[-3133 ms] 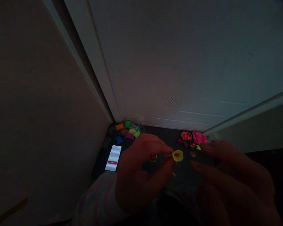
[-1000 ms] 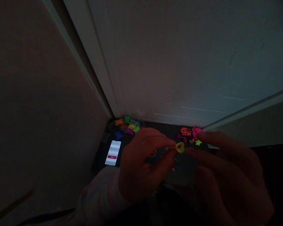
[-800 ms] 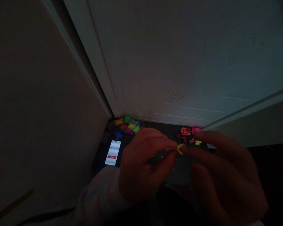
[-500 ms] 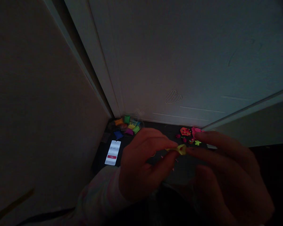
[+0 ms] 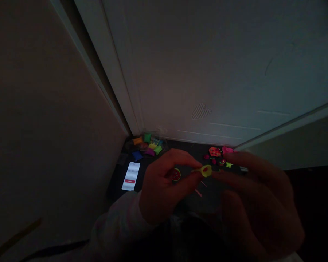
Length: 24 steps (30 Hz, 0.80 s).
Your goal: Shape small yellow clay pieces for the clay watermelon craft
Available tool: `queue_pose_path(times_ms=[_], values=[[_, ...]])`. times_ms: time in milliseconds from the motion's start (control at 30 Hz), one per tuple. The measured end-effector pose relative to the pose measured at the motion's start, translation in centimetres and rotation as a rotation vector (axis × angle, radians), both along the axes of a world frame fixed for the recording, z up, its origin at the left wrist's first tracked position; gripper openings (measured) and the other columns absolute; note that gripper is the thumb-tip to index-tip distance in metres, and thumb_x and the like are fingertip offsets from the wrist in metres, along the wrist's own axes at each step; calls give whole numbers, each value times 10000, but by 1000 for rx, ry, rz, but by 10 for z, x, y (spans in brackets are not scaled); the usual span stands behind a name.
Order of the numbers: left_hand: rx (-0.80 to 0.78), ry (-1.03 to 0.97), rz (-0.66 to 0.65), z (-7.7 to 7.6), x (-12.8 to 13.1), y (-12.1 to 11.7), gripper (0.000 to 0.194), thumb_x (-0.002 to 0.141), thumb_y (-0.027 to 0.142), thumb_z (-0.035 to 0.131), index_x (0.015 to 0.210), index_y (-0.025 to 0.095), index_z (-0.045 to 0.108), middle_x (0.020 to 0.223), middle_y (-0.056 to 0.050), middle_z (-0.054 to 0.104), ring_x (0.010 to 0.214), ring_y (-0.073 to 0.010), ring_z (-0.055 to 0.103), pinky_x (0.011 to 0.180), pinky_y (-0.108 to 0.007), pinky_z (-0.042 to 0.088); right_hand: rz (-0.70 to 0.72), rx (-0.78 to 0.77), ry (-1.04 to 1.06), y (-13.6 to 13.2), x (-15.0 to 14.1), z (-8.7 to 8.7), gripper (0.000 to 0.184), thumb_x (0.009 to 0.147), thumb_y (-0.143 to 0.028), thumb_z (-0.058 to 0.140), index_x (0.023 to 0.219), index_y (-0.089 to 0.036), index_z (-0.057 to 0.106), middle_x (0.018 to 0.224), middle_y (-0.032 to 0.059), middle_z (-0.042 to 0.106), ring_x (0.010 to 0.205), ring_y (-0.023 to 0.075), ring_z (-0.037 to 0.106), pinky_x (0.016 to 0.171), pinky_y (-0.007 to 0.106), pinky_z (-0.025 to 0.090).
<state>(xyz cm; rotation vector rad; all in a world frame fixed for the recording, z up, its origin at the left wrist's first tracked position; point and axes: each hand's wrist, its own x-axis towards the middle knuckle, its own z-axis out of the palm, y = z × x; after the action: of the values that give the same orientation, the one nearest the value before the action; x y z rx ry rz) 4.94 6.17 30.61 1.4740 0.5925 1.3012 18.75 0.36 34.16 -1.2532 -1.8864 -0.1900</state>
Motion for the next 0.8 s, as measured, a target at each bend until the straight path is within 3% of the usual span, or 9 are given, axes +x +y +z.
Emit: queue_pose_path(times_ms=[233,333,433,533,800], values=[[14,-44,26,1,2,-2,166,699,86,634,812,207,628,782,-2,592,772,-121,556,742,-275,448,-11,-1,-9,1,-3,0,236,729,-140,509,949,-196,575,1063,63,534,950,213,515,809,412,439],[-88,-76,-40,0,3,0,129,697,113,644,789,202,627,759,4,589,745,-112,556,693,-250,454,-22,-7,135,1,-3,-3,298,738,-142,513,1020,-224,562,1061,54,548,979,218,512,837,416,427],[-256,-124,-111,-4,6,2,77,690,153,658,742,198,623,719,17,586,693,-94,551,633,-213,457,-17,-170,413,1,-3,-11,334,754,-146,538,1074,-242,537,1040,43,564,1004,206,515,842,375,436],[-340,-116,-125,-12,8,3,77,671,174,672,731,189,627,714,13,593,682,-100,555,628,-217,466,21,-400,556,5,-4,-21,308,744,-188,593,1038,-269,549,1015,21,575,994,177,528,819,311,456],[-199,98,-20,-29,9,-1,145,680,128,640,804,203,628,786,2,626,756,-118,568,692,-239,457,7,-503,647,12,-5,-41,182,752,-195,591,924,-253,587,938,7,592,897,148,566,774,300,470]])
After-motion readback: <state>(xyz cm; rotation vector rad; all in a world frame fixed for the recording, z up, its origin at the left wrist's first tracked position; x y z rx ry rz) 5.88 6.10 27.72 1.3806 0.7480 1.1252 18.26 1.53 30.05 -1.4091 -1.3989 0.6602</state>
